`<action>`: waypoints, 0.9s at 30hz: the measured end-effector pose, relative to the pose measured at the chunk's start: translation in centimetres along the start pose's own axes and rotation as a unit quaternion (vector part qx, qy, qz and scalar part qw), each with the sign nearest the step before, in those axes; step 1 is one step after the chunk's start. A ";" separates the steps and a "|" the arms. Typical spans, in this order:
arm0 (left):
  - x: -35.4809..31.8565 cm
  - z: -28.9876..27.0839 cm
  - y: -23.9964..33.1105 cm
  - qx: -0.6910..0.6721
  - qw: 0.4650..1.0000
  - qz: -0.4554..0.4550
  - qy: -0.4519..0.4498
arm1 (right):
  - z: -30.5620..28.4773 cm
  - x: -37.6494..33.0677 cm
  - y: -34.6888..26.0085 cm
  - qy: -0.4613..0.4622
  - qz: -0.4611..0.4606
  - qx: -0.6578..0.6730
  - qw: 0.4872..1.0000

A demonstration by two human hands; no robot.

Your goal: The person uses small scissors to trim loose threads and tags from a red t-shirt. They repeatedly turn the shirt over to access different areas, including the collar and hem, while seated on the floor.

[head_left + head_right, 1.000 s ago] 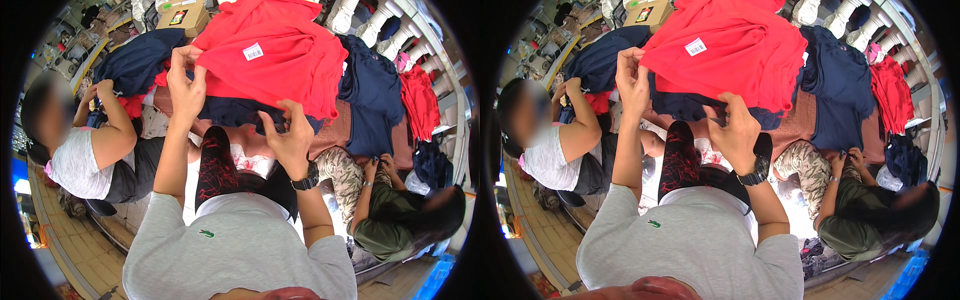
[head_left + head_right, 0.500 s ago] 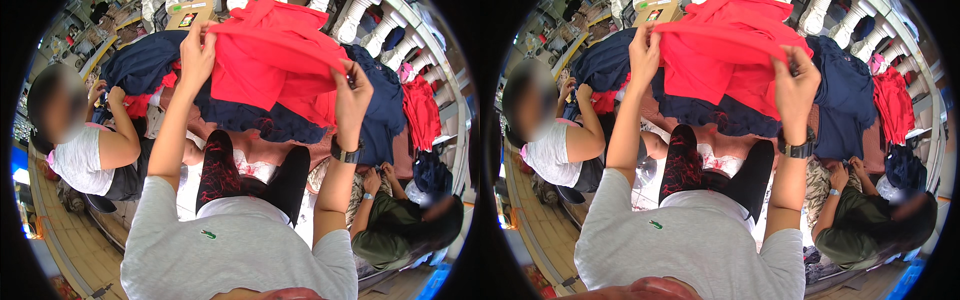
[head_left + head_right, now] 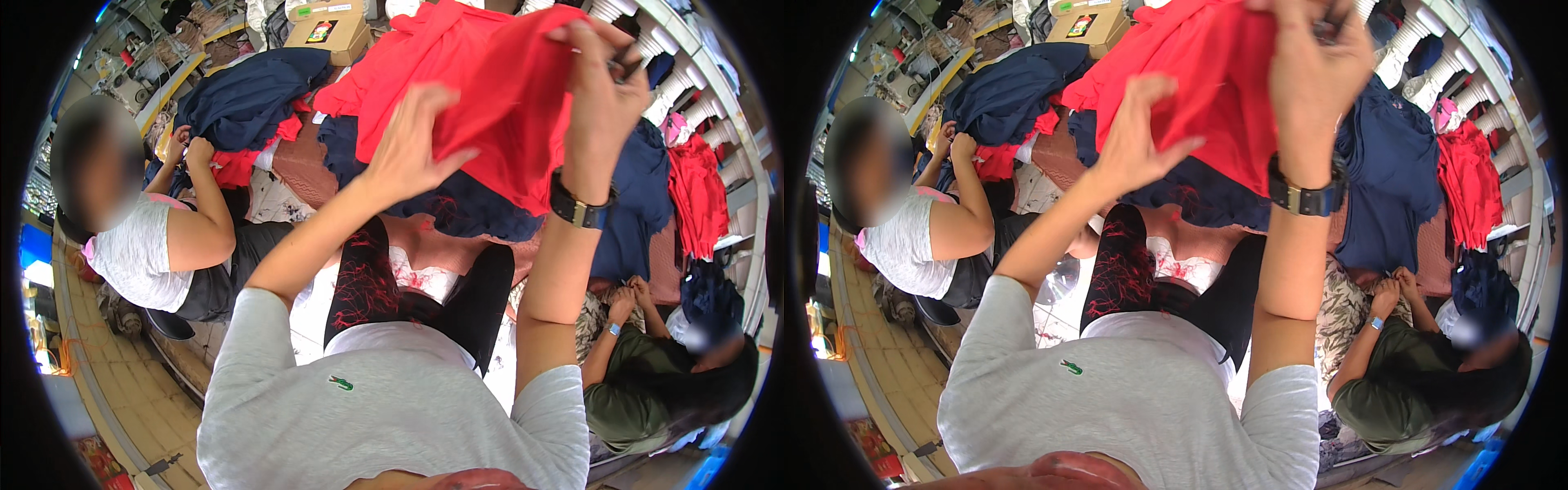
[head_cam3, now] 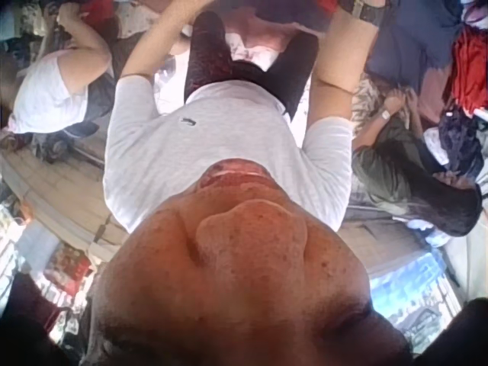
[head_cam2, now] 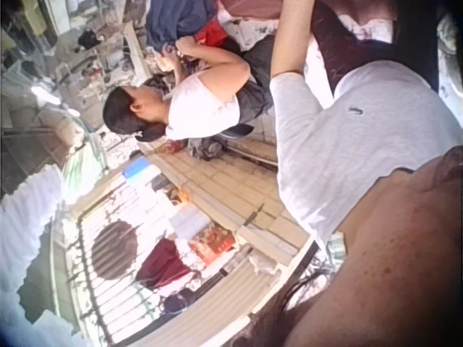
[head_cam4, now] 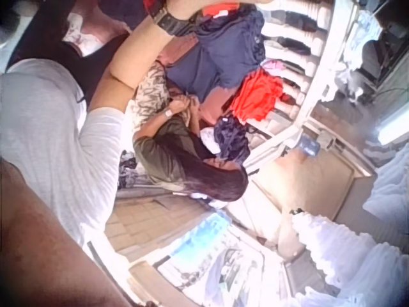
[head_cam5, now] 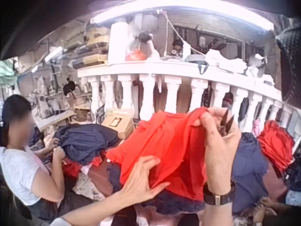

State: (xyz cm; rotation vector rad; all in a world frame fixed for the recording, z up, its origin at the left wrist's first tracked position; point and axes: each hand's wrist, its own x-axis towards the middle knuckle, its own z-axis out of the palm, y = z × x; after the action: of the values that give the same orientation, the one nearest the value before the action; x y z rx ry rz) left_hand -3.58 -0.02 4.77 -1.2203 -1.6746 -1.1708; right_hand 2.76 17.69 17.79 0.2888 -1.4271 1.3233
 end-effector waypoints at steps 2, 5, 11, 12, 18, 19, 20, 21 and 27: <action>-4.1 -1.1 -0.7 0.104 0.992 -0.005 -0.072 | -2.0 1.4 0.9 0.051 -0.082 -0.111 0.989; -6.7 -1.8 -2.2 0.056 0.997 -0.022 -0.053 | -3.6 -0.9 0.4 -0.024 -0.092 -0.283 0.955; 0.4 -2.4 -0.2 -0.039 0.990 -0.099 0.093 | 0.2 -10.1 -0.8 -0.353 0.065 -0.313 0.879; 1.3 -2.5 -0.1 -0.043 0.989 -0.098 0.107 | 0.5 -10.1 0.9 -0.327 0.046 -0.341 0.880; 2.4 -3.4 -2.5 0.155 0.985 -0.075 -0.013 | 0.6 -2.3 1.1 -0.122 0.026 -0.285 0.950; 2.5 -3.4 -3.2 0.174 0.982 -0.075 0.012 | 0.2 -0.5 1.5 -0.089 -0.020 -0.301 0.949; 2.8 -3.4 -4.0 0.191 0.978 -0.074 0.037 | -0.5 1.4 2.2 -0.055 -0.065 -0.316 0.945; 3.4 -3.7 -4.7 0.182 0.977 -0.091 0.062 | -1.3 3.2 2.8 -0.033 -0.072 -0.326 0.942; 4.6 -5.9 -1.6 0.046 0.997 -0.064 -0.002 | -8.5 6.1 7.0 0.059 -0.091 -0.372 0.922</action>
State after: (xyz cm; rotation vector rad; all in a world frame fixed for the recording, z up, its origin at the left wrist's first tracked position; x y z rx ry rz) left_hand -6.06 -4.55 10.42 -1.0732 -1.8113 -1.1541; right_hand -0.28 29.93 16.89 -0.1627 -1.6437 0.5657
